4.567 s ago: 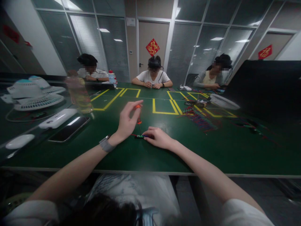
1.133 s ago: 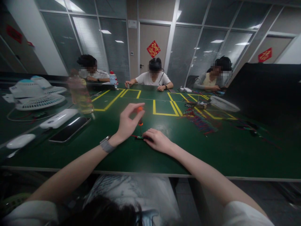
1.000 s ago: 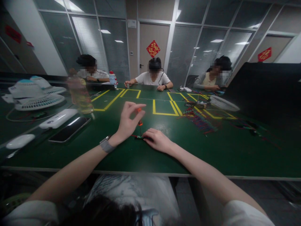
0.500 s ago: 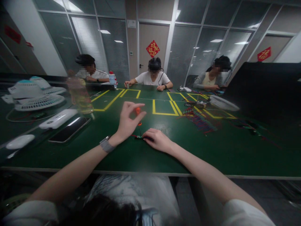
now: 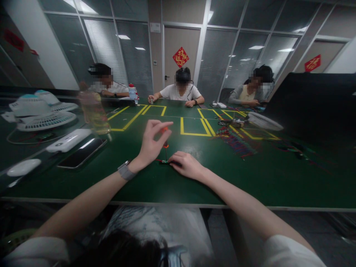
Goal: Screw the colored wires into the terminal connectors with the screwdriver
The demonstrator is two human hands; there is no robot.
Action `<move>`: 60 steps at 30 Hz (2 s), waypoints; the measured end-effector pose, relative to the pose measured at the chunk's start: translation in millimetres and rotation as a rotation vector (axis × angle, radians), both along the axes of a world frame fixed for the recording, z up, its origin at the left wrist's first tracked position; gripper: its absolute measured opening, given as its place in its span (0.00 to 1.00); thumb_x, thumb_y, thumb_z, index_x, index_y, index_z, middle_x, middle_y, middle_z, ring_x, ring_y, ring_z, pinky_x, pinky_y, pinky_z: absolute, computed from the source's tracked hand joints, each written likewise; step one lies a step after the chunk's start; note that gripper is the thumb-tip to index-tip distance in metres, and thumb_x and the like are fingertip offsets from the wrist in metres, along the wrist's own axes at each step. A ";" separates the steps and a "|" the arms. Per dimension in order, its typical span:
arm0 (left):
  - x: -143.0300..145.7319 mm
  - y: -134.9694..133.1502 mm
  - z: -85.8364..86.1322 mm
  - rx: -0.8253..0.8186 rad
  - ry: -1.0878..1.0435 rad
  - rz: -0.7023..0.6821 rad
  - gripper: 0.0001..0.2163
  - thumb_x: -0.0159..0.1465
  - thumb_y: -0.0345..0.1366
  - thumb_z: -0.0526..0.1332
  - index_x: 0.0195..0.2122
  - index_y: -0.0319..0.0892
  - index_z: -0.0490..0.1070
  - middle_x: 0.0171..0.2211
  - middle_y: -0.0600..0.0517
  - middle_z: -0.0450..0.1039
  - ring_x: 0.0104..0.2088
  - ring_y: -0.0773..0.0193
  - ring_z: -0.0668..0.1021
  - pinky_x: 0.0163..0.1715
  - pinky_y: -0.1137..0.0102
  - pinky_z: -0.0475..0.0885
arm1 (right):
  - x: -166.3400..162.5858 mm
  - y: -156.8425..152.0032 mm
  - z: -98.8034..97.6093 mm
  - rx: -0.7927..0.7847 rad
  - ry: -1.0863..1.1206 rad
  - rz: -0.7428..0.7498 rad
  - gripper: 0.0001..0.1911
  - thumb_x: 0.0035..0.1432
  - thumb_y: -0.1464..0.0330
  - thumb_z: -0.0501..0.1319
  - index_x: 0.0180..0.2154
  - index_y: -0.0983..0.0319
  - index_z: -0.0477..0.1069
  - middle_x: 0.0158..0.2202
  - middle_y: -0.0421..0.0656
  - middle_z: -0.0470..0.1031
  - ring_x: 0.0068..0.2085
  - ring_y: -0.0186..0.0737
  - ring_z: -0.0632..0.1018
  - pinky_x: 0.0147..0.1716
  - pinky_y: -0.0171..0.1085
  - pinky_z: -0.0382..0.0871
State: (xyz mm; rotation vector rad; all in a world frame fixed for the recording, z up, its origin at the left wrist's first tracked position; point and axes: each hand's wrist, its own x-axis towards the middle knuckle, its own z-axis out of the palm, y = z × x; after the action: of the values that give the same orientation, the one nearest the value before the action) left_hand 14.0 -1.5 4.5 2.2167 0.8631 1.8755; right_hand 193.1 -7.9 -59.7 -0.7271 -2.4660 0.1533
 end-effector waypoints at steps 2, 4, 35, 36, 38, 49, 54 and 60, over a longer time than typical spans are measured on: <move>-0.5 1.0 -0.7 -0.006 0.004 -0.039 0.13 0.68 0.35 0.54 0.50 0.45 0.73 0.45 0.48 0.68 0.45 0.64 0.74 0.48 0.67 0.70 | 0.3 0.4 -0.2 0.000 -0.004 0.005 0.08 0.61 0.74 0.57 0.40 0.62 0.74 0.37 0.46 0.77 0.38 0.39 0.77 0.39 0.37 0.72; -0.5 2.2 -1.7 -0.031 -0.013 -0.104 0.15 0.70 0.33 0.50 0.53 0.45 0.70 0.49 0.47 0.71 0.47 0.63 0.75 0.49 0.66 0.71 | 0.4 0.6 -0.3 0.002 -0.009 0.009 0.08 0.61 0.74 0.57 0.40 0.62 0.74 0.37 0.46 0.77 0.38 0.39 0.77 0.40 0.37 0.72; -0.2 0.4 -1.4 -0.092 -0.006 -0.095 0.13 0.69 0.35 0.53 0.52 0.45 0.71 0.41 0.50 0.71 0.38 0.67 0.75 0.39 0.72 0.72 | 0.7 0.4 1.8 0.000 -0.007 0.044 0.11 0.63 0.74 0.56 0.44 0.61 0.75 0.39 0.47 0.78 0.41 0.40 0.78 0.42 0.38 0.73; -0.2 1.4 -2.6 -0.122 -0.016 -0.122 0.14 0.70 0.35 0.51 0.54 0.45 0.69 0.42 0.49 0.72 0.37 0.68 0.76 0.38 0.72 0.72 | 0.7 0.7 1.6 0.001 -0.007 0.045 0.11 0.63 0.73 0.56 0.44 0.61 0.75 0.39 0.47 0.78 0.41 0.40 0.78 0.42 0.38 0.73; -0.1 4.0 -5.1 -0.173 -0.052 -0.146 0.15 0.70 0.36 0.51 0.56 0.45 0.67 0.43 0.49 0.73 0.34 0.69 0.77 0.35 0.73 0.73 | 0.9 1.2 1.4 0.001 -0.007 0.047 0.12 0.63 0.73 0.56 0.44 0.61 0.76 0.39 0.47 0.78 0.41 0.40 0.78 0.42 0.38 0.74; -8.8 14.8 3.6 -0.164 -0.344 -0.070 0.14 0.70 0.36 0.48 0.54 0.45 0.66 0.41 0.50 0.70 0.29 0.73 0.74 0.25 0.78 0.72 | 0.5 0.9 1.9 0.003 -0.010 0.034 0.12 0.63 0.73 0.56 0.44 0.62 0.76 0.39 0.48 0.79 0.40 0.41 0.78 0.41 0.39 0.74; -18.3 18.6 10.4 -0.130 -0.090 -0.006 0.14 0.69 0.33 0.47 0.51 0.44 0.68 0.37 0.51 0.72 0.26 0.71 0.72 0.28 0.75 0.70 | 0.8 0.7 1.0 0.005 -0.022 0.013 0.14 0.64 0.73 0.56 0.48 0.61 0.75 0.40 0.48 0.78 0.40 0.41 0.78 0.40 0.38 0.74; -32.7 19.5 13.8 -0.434 0.681 -0.115 0.10 0.59 0.42 0.61 0.35 0.41 0.77 0.33 0.52 0.77 0.33 0.64 0.76 0.35 0.71 0.68 | -2.4 2.9 -2.7 0.006 0.005 0.006 0.11 0.63 0.72 0.58 0.43 0.61 0.77 0.39 0.48 0.77 0.40 0.40 0.78 0.40 0.38 0.74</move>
State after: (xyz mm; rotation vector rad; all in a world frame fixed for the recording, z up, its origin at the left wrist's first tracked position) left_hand -18.7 18.1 18.3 2.5317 1.0640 0.7556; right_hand 190.6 -5.0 -62.4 -0.7160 -2.4631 0.1498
